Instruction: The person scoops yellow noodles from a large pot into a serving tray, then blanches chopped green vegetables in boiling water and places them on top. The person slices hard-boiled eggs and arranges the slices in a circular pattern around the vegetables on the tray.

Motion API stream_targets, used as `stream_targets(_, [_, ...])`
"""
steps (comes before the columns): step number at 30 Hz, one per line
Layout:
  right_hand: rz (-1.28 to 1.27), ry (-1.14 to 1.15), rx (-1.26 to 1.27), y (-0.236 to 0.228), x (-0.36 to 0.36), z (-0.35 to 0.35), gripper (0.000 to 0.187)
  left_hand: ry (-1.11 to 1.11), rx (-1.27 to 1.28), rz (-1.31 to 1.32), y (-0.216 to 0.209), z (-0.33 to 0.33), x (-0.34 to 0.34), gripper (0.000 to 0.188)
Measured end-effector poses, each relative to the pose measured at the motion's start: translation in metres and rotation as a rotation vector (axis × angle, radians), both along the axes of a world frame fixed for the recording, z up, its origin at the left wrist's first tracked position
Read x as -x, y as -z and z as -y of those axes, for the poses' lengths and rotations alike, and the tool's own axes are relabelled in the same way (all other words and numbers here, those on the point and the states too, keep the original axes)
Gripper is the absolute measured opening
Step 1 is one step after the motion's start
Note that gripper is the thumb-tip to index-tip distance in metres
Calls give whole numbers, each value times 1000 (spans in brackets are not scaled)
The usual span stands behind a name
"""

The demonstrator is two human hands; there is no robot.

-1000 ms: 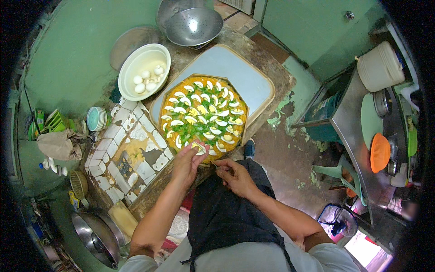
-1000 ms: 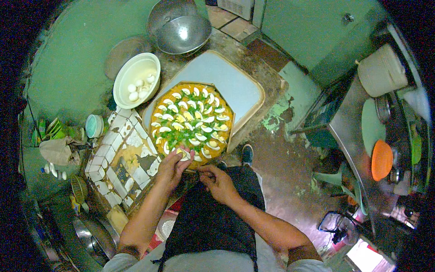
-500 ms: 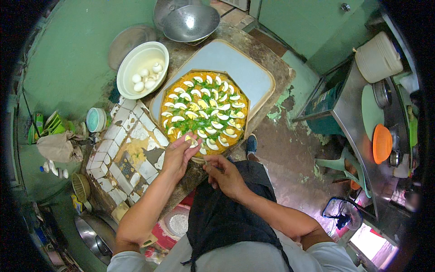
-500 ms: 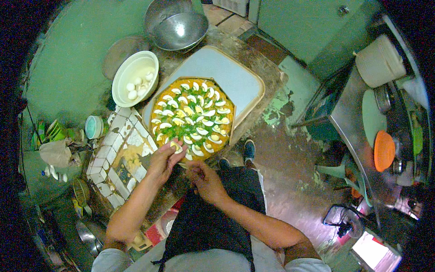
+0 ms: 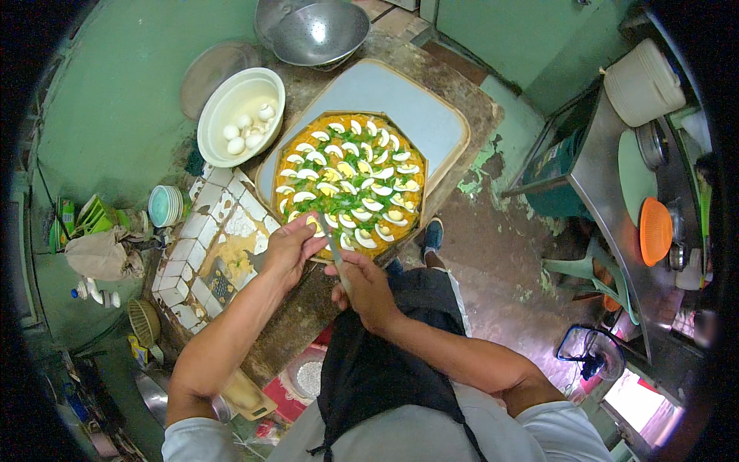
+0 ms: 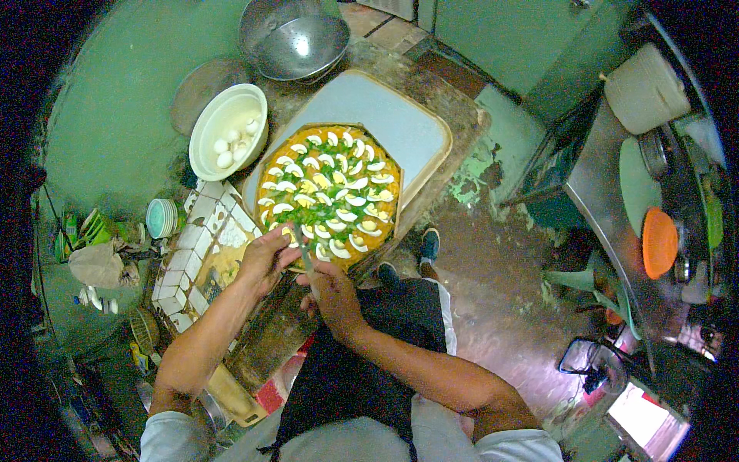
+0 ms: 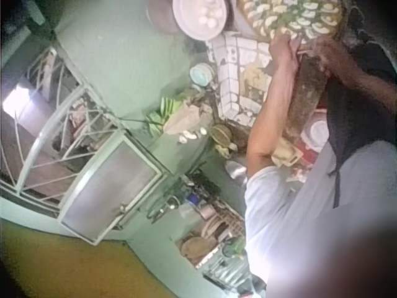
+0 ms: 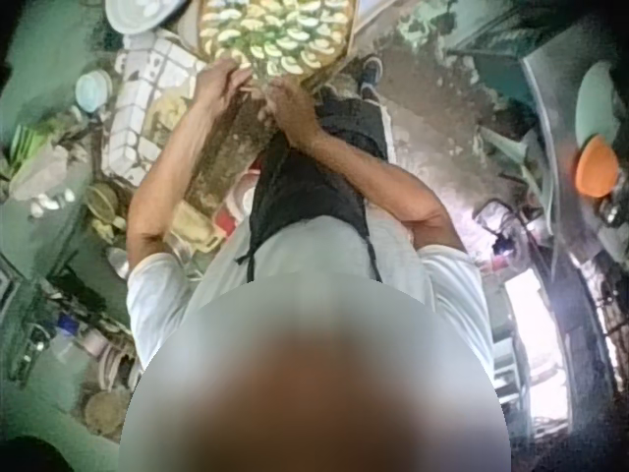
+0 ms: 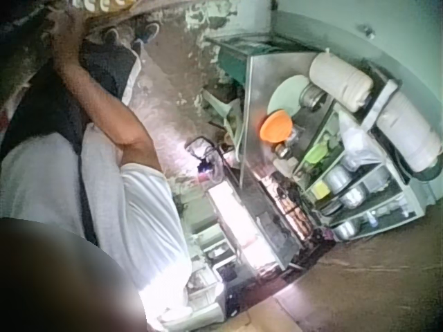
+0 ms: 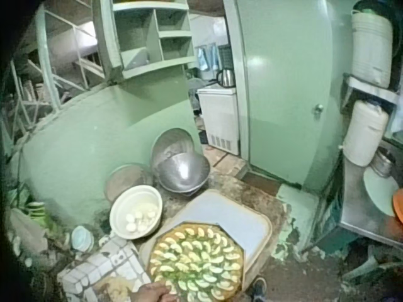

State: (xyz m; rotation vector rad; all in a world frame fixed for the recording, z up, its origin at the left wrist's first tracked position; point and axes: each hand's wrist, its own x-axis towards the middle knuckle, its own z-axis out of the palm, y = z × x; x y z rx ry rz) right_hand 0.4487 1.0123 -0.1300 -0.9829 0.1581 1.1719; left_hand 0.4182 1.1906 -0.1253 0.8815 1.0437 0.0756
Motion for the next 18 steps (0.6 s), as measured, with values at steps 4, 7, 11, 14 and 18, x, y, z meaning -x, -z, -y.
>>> stream_targets(4, [23,-115,-6,1,10,4,33,-7,60,16,-7,-8,7,33])
stream_targets(7, [92,-122,1,15,12,-8,33,5,119,9,-12,-25,8,28])
stream_targets(11, [19,32,-34,16,17,-36,33,5,40,-40,-8,-38,2,30])
stream_targets(14, [-154,149,-73,7,13,-44,33,1,-60,-27,-3,-34,-3,30])
stream_targets(18, [43,-47,-39,1,3,-28,33,8,-84,-11,-9,-25,0,30])
